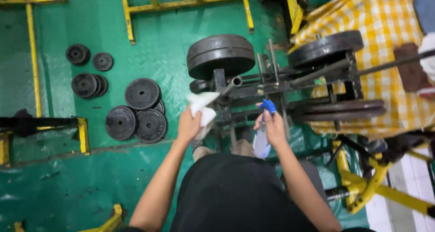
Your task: The recorder organizes weight plates and then cleans gym equipment using a spray bottle and a cloth.
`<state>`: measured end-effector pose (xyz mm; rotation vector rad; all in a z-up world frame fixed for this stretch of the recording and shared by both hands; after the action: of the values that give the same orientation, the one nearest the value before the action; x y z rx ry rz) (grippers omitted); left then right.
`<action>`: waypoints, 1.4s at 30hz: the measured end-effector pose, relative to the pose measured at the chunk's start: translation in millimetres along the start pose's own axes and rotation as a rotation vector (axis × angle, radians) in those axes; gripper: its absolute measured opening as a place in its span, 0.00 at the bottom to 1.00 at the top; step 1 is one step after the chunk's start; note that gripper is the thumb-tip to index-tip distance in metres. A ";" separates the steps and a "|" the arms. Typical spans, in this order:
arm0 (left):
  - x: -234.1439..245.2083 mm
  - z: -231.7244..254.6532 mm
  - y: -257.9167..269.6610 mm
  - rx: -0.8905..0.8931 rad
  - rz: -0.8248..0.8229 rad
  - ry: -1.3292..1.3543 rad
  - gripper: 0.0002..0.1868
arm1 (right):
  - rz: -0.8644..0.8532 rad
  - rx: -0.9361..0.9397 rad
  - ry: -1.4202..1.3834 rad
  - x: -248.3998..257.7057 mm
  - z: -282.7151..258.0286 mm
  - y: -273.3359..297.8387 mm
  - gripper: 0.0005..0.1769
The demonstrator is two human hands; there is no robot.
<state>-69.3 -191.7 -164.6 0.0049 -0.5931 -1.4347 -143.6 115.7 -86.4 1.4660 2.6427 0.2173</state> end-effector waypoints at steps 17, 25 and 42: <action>-117.0 94.7 56.2 -0.271 0.203 -0.416 0.18 | -0.362 -0.049 0.090 96.4 -1.7 -35.3 0.27; -124.5 189.5 -10.0 -0.519 0.321 -0.620 0.22 | -0.353 -0.020 0.103 105.9 9.2 -44.9 0.28; -66.3 10.4 83.8 -0.074 0.094 -0.336 0.33 | -0.209 -0.060 0.101 47.4 10.3 -25.2 0.28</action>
<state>2.8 -113.3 -151.5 -0.3246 -0.8032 -1.3745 -187.8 143.5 -102.4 1.1797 2.8165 0.3565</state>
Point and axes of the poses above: each hand's wrist, its own y-axis away from the middle knuckle, its own x-axis out of the back of the hand, z = x × y, the point moved 7 cm from there along -y, towards the middle knuckle, and after that the axes turned 13 degrees about -z, right-handed, at the moved point
